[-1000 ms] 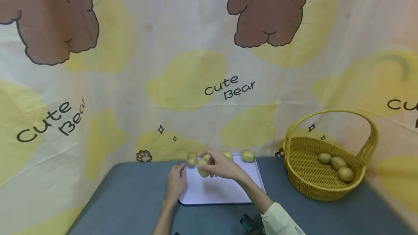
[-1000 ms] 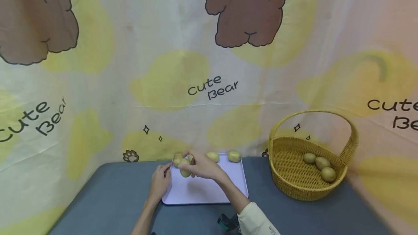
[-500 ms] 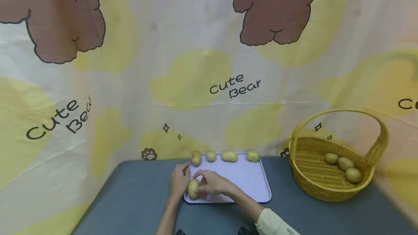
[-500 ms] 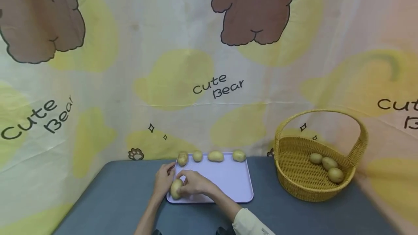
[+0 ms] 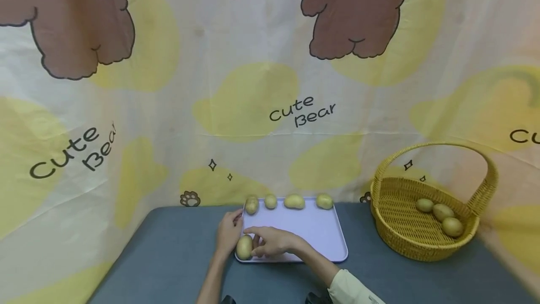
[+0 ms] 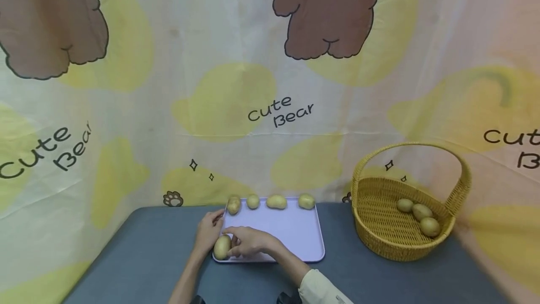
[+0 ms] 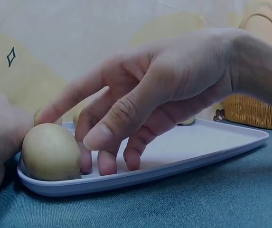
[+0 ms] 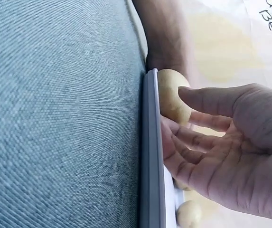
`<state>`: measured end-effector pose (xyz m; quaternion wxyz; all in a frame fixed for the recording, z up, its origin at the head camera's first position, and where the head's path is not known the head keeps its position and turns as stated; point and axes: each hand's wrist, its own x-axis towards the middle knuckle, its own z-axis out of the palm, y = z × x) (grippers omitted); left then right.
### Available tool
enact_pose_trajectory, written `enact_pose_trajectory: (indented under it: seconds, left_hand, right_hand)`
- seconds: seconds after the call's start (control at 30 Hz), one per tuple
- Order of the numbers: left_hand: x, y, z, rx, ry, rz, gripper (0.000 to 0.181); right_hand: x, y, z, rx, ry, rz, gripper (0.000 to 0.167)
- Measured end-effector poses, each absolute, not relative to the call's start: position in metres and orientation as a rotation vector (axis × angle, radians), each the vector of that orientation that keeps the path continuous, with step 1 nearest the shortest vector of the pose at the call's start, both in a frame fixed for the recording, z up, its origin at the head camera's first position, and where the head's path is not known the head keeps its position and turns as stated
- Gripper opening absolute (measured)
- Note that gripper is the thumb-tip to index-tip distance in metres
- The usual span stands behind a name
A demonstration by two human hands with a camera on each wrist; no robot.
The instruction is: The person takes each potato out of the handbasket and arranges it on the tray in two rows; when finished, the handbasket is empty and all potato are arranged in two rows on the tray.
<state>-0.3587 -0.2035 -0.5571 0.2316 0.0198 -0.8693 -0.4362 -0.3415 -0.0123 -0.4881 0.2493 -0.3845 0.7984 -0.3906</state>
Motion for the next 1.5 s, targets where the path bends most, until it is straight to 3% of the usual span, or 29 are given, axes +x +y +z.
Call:
enact_pose_trajectory:
  seconds: [0.4, 0.93, 1.17, 1.5]
  left_hand:
    - [-0.359, -0.201, -0.563, 0.059, -2.382, -1.199, 0.029]
    - [-0.359, -0.203, -0.557, 0.047, -2.385, -1.206, 0.029]
    - [-0.358, -0.201, -0.560, 0.069, -2.391, -1.171, 0.029]
    - [-0.359, -0.203, -0.557, 0.092, -2.403, -1.190, 0.030]
  right_hand:
    - [-0.340, -0.005, -0.484, -1.112, 2.275, -0.977, 0.038]
    - [-0.344, 0.002, -0.474, -1.132, 2.264, -0.844, 0.050]
    - [-0.351, 0.027, -0.448, -1.166, 2.399, -0.796, 0.041]
    - [-0.357, 0.096, -0.394, -1.138, 2.602, -1.077, 0.035]
